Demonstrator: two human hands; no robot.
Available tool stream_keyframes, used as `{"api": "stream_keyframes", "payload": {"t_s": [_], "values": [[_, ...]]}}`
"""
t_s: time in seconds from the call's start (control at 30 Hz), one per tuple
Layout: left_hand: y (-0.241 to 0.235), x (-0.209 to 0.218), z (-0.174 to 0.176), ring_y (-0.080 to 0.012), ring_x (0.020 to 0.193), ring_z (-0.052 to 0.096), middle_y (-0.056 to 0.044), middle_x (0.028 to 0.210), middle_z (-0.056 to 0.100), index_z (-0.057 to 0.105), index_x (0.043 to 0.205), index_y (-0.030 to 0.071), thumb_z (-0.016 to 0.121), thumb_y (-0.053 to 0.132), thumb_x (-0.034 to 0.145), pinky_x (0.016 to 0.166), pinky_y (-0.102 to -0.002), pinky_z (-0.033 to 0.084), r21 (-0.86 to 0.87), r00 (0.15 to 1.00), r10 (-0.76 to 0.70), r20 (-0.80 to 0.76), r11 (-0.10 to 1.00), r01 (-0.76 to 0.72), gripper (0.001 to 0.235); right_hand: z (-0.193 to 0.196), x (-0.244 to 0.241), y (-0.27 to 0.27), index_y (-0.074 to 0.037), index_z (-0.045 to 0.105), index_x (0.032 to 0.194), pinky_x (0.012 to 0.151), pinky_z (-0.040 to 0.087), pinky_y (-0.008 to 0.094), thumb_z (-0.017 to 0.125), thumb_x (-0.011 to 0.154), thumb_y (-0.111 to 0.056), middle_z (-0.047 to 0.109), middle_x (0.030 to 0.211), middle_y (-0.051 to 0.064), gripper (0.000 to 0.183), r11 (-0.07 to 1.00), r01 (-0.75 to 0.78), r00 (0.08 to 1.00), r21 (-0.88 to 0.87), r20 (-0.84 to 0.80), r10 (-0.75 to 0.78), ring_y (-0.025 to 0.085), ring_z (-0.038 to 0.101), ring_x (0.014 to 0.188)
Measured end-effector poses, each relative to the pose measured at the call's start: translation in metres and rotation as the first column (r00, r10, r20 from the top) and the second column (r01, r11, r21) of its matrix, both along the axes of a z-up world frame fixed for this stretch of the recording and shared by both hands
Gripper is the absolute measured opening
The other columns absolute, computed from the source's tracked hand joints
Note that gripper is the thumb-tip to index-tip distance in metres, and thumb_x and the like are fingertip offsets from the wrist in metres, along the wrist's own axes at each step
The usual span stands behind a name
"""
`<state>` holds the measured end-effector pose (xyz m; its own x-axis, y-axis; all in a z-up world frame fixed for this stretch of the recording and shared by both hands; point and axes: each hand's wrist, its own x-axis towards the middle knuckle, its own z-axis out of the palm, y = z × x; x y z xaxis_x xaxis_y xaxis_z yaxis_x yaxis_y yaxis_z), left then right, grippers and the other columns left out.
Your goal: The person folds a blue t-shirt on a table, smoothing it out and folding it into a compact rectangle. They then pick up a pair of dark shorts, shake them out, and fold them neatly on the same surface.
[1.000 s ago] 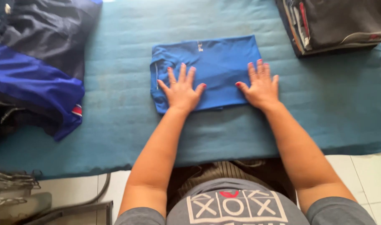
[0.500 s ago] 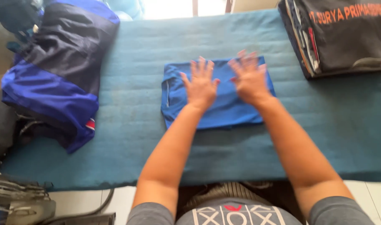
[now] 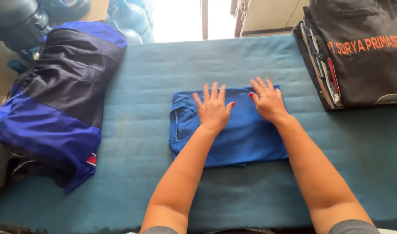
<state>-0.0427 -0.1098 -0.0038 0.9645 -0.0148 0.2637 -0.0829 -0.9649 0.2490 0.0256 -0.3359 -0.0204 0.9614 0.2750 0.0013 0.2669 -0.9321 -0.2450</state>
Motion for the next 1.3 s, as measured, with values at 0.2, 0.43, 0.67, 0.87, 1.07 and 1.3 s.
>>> {"api": "stream_keyframes", "payload": {"t_s": [0.2,0.43,0.67,0.87,1.07,1.3], "values": [[0.011,0.011,0.009,-0.0316,0.160,0.009,0.000,0.173,0.018,0.028,0.161,0.038,0.035,0.074,0.096,0.120,-0.074,0.007,-0.015,0.929,-0.066,-0.365,0.998,0.065,0.075,-0.001,0.008,0.003,-0.050,0.023,0.160,0.122,0.008,0.070,0.021,0.104,-0.071,0.013,0.174,-0.007,0.060,0.974,-0.051,0.989,-0.221,-0.145,0.019,0.028,0.008,0.160],[0.010,0.012,0.008,-0.0299,0.161,0.006,-0.002,0.174,0.014,0.026,0.163,0.037,0.039,0.070,0.097,0.120,-0.073,0.005,-0.019,0.921,-0.041,-0.386,0.999,0.036,0.075,0.009,0.018,0.014,-0.043,0.022,0.163,0.119,0.007,0.075,0.027,0.104,-0.068,0.008,0.175,0.008,0.064,0.975,0.165,0.966,-0.147,-0.176,-0.190,0.035,0.004,0.160],[0.066,0.025,-0.029,-0.0272,0.148,0.038,-0.004,0.157,0.045,0.053,0.148,0.024,0.067,0.039,0.092,0.115,-0.062,0.033,-0.020,0.985,0.011,0.169,1.000,-0.008,0.059,0.012,0.003,0.075,-0.011,0.049,0.157,0.108,0.024,0.071,0.050,0.107,-0.049,0.025,0.169,0.021,0.062,0.999,0.014,0.918,0.037,0.396,-0.028,0.047,0.020,0.152],[0.126,0.011,-0.047,-0.0241,0.156,0.024,0.010,0.166,0.036,0.050,0.149,0.040,0.040,0.045,0.105,0.113,-0.080,0.016,-0.016,0.970,0.167,-0.175,0.985,-0.172,0.046,0.002,-0.037,0.151,-0.030,0.050,0.150,0.108,0.027,0.055,0.049,0.097,-0.063,0.047,0.155,0.001,0.062,0.900,-0.418,0.821,-0.126,0.373,0.433,0.027,0.038,0.143],[0.145,0.023,-0.074,-0.0260,0.153,0.030,0.004,0.161,0.043,0.051,0.151,0.028,0.039,0.043,0.107,0.117,-0.070,0.020,-0.160,0.930,0.367,-0.021,0.917,-0.365,0.047,0.003,-0.044,0.153,-0.042,0.035,0.159,0.122,0.014,0.065,0.031,0.101,-0.071,0.018,0.174,-0.004,0.064,0.912,-0.373,0.927,-0.170,-0.041,0.372,0.028,0.012,0.160],[0.169,0.034,-0.086,-0.0192,0.086,0.070,0.009,0.080,0.058,0.068,0.107,0.033,0.069,0.063,0.087,0.080,-0.042,0.058,-0.429,0.928,0.369,-0.042,0.833,-0.350,0.036,-0.004,-0.040,0.154,-0.045,0.030,0.160,0.123,0.012,0.065,0.028,0.101,-0.072,0.015,0.175,-0.005,0.065,0.906,-0.370,0.928,-0.206,-0.045,0.369,0.027,0.010,0.161]]}}
